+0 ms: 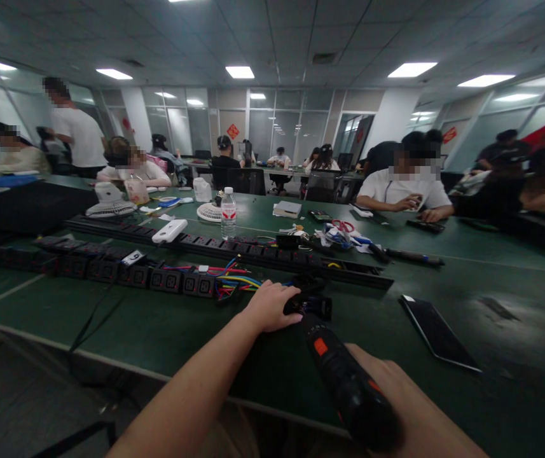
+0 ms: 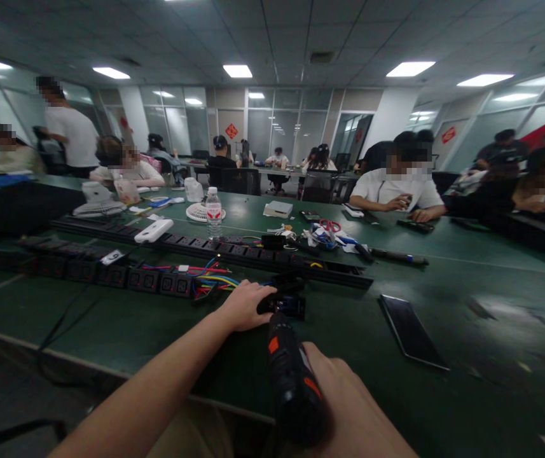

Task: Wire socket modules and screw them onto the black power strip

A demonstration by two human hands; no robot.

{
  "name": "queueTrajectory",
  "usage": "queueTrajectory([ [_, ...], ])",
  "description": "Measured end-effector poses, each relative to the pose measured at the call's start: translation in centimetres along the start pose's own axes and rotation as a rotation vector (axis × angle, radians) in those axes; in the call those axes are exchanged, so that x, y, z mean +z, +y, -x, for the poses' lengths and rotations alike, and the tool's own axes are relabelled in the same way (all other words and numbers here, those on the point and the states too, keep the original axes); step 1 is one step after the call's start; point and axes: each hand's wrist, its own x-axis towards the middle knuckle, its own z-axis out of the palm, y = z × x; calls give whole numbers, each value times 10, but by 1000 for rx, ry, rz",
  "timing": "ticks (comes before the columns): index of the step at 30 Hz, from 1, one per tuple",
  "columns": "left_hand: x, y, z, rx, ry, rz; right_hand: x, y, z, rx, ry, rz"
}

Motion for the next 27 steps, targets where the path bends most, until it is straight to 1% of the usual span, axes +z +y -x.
queueTrajectory([
  [7, 1, 1, 1, 1, 17, -3, 3, 6, 2, -19, 20, -9],
  [11, 0, 0, 2, -3, 7, 5, 5, 9, 2, -23, 20, -3],
  [19, -2, 2, 2, -16, -3, -3, 7, 12, 3, -47, 21, 22],
  [27, -2, 3, 2, -1, 21, 0, 8, 13, 5, -47, 26, 12],
])
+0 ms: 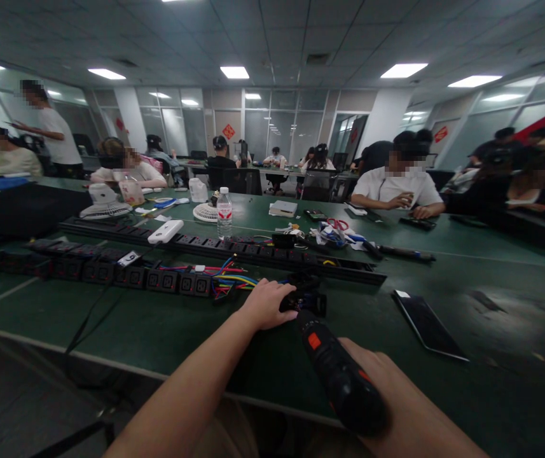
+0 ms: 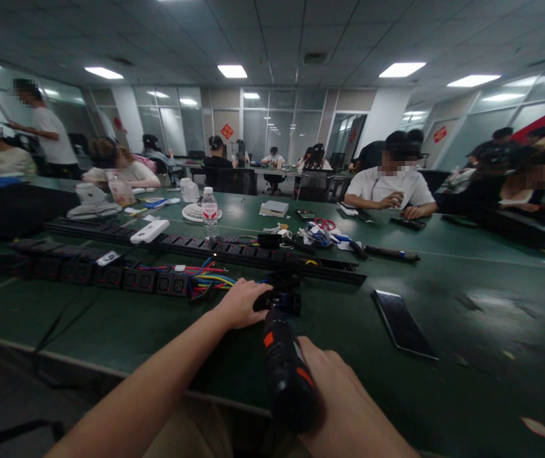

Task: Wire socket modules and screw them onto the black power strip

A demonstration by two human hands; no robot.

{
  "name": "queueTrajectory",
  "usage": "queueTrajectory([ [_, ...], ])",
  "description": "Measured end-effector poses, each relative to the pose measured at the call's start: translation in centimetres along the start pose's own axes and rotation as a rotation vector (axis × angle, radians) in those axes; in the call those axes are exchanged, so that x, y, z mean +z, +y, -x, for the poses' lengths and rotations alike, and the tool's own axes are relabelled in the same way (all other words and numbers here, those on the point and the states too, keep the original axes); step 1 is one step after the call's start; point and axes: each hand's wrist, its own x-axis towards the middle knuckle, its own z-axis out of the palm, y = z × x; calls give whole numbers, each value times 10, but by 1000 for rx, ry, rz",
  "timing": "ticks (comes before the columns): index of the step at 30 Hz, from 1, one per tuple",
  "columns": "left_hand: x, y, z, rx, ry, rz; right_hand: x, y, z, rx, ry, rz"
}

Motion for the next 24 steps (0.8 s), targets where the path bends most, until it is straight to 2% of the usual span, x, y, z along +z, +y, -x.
queueTrajectory([
  [8, -3, 3, -1, -25, -39, 9, -4, -6, 0, 17, -10, -5],
  [24, -1, 0, 0, 4, -2, 8, 0, -6, 2, 32, 17, -23],
])
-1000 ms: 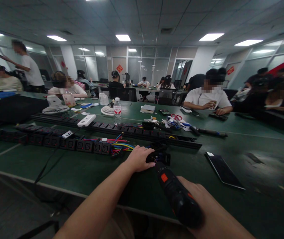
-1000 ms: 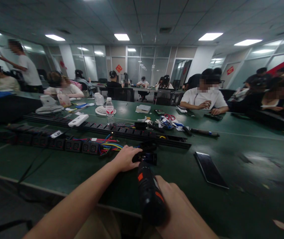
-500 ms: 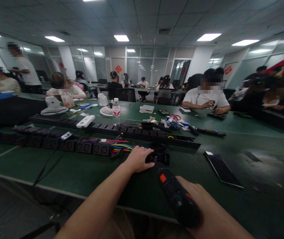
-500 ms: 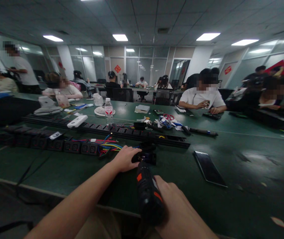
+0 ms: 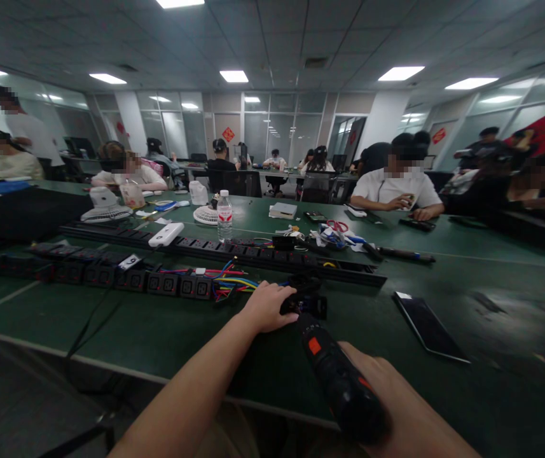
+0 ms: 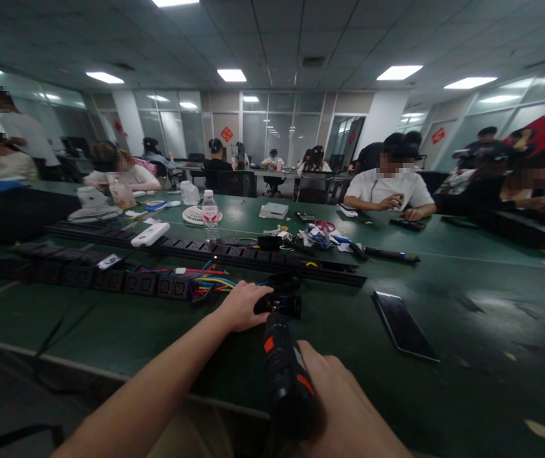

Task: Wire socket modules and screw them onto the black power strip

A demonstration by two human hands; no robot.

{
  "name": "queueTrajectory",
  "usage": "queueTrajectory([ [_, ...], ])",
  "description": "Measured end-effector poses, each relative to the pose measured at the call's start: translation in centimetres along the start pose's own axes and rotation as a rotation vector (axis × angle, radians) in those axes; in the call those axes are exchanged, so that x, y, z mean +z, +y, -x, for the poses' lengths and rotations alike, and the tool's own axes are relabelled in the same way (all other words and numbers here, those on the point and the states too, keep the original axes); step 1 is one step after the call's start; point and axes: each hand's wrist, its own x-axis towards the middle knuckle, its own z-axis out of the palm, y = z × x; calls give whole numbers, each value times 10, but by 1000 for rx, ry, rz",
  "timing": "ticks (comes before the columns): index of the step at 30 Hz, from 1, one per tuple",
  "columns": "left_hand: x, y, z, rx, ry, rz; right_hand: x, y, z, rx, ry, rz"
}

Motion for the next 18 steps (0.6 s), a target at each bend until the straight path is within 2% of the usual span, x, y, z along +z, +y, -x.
queueTrajectory([
  [10, 4, -1, -1, -8, -15, -2, 6, 11, 2, -7, 5, 31],
  [18, 2, 0, -1, -6, -9, 6, 3, 2, 0, 25, -4, 26],
])
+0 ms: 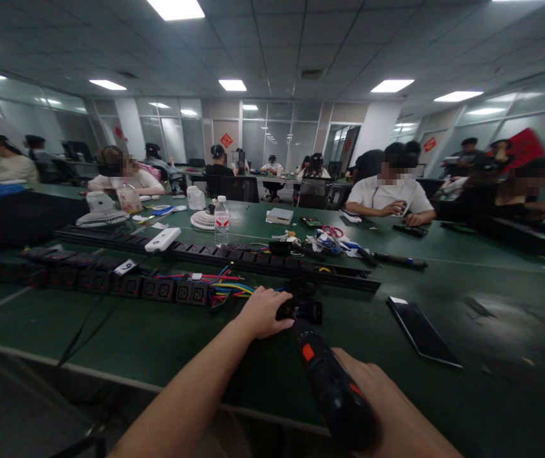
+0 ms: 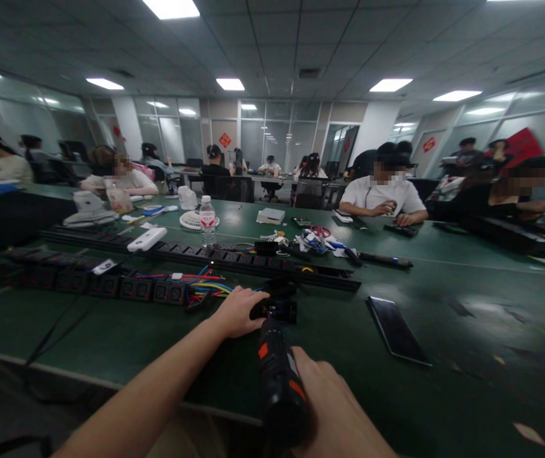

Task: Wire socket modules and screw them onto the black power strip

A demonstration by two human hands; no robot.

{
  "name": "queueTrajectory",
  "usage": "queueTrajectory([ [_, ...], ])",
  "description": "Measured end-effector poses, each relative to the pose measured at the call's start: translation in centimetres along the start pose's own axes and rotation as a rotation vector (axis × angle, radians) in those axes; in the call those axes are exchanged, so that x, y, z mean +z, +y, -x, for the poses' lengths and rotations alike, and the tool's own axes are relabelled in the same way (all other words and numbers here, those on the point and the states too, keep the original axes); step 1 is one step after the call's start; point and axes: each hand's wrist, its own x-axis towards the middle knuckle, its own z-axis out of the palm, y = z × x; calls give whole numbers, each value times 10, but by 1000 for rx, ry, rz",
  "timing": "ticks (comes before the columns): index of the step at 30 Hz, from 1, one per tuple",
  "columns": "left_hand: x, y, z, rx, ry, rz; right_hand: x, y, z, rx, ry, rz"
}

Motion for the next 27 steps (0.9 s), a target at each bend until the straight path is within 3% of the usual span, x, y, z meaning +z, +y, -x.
queueTrajectory([
  [11, -2, 2, 1, -7, -6, -3, -9, -8, 1, 21, -36, -26],
  [27, 0, 0, 1, 2, 2, -2, 4, 8, 2, 0, -10, -14],
])
